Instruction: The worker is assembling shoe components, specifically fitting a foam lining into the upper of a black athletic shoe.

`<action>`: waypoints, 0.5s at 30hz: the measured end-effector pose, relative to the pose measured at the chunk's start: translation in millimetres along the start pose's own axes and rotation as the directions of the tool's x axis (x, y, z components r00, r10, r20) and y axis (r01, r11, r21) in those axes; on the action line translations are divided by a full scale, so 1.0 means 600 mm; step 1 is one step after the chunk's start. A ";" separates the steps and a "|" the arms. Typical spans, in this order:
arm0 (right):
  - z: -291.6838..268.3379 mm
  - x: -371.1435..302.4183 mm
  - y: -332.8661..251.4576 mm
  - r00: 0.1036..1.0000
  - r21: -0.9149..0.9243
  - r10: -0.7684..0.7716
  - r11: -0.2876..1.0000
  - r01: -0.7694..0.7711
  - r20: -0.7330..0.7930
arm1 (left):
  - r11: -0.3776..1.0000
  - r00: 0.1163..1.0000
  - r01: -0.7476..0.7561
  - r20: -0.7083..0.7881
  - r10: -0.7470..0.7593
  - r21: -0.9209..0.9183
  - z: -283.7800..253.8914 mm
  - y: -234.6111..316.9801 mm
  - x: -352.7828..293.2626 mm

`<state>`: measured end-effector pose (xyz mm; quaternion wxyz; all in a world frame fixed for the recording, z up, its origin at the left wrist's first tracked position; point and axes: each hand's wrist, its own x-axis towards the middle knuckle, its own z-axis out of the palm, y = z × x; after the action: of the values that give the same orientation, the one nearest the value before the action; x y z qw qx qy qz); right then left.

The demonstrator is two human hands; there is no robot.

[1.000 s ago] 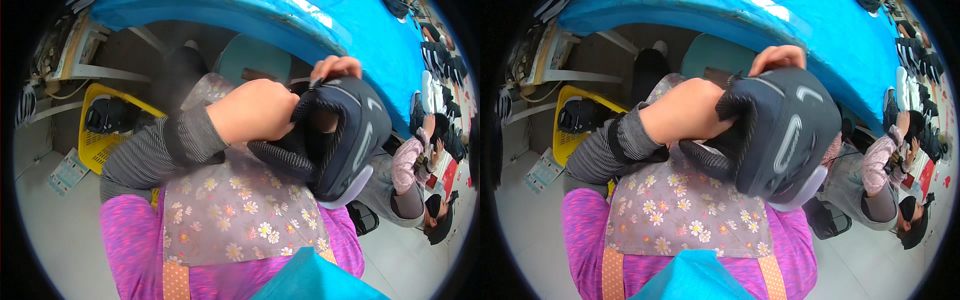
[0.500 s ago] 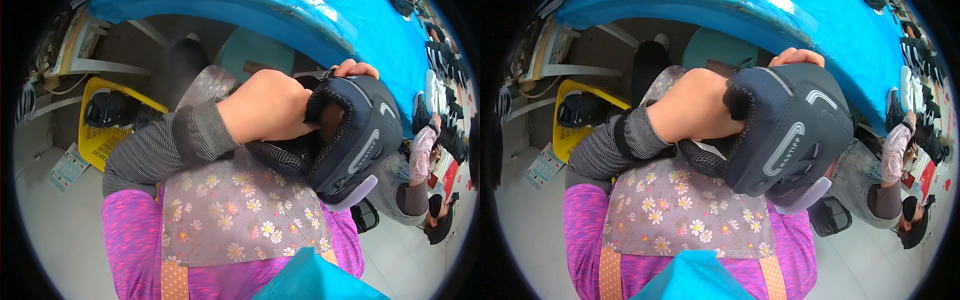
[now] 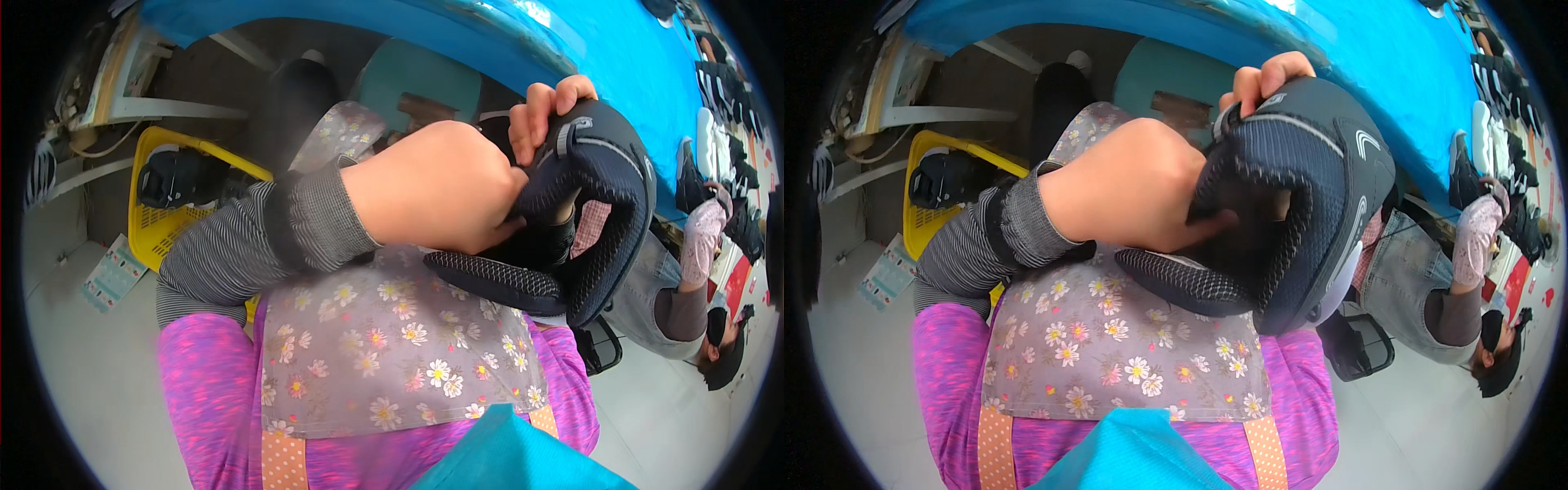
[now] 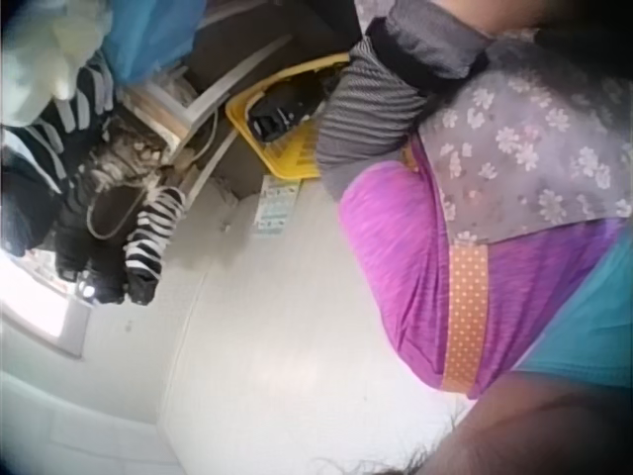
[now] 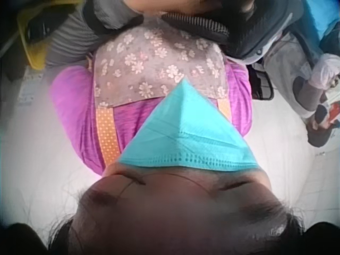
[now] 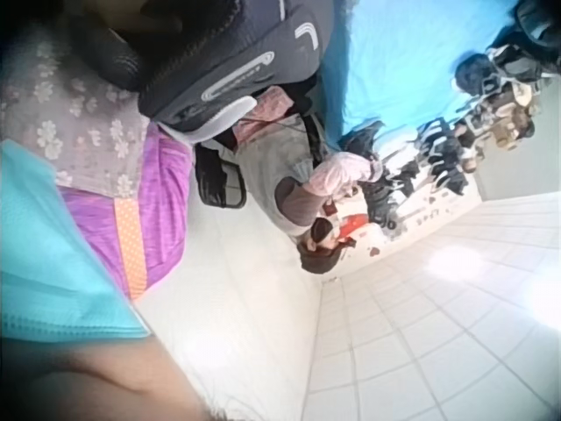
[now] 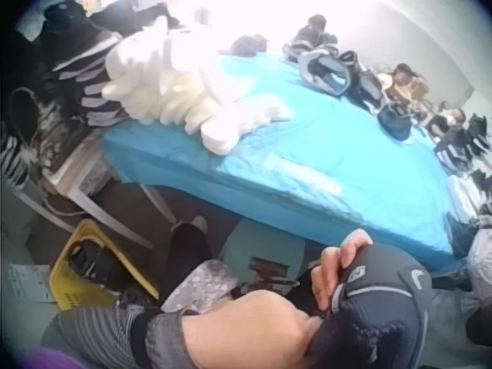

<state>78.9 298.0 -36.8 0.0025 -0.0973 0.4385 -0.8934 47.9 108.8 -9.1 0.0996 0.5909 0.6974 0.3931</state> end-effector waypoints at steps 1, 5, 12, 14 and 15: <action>-0.014 -0.003 0.000 0.989 -0.169 -0.138 0.977 0.129 -0.044 | 0.994 0.994 0.107 -0.035 -0.108 -0.027 -0.004 0.005 0.005; -0.001 -0.005 0.001 0.899 -0.366 -0.415 0.865 0.343 -0.138 | 0.946 0.948 0.316 0.045 -0.314 -0.074 -0.009 0.010 0.014; 0.015 -0.012 0.005 0.946 -0.252 -0.293 0.934 0.253 -0.138 | 0.963 0.971 0.238 0.055 -0.232 -0.128 -0.038 -0.016 0.006; 0.028 -0.018 -0.003 0.944 -0.196 -0.175 0.973 0.122 -0.281 | 0.983 0.986 0.166 0.004 -0.166 -0.085 -0.036 -0.019 0.003; 0.033 -0.021 -0.008 0.925 -0.158 -0.104 0.986 0.049 -0.365 | 0.982 0.986 0.167 0.003 -0.168 -0.088 -0.035 -0.021 0.002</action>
<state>94.9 286.3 -23.2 -0.1227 0.0567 0.4910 -0.8606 25.3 101.1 -3.0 0.1567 0.5245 0.7270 0.4146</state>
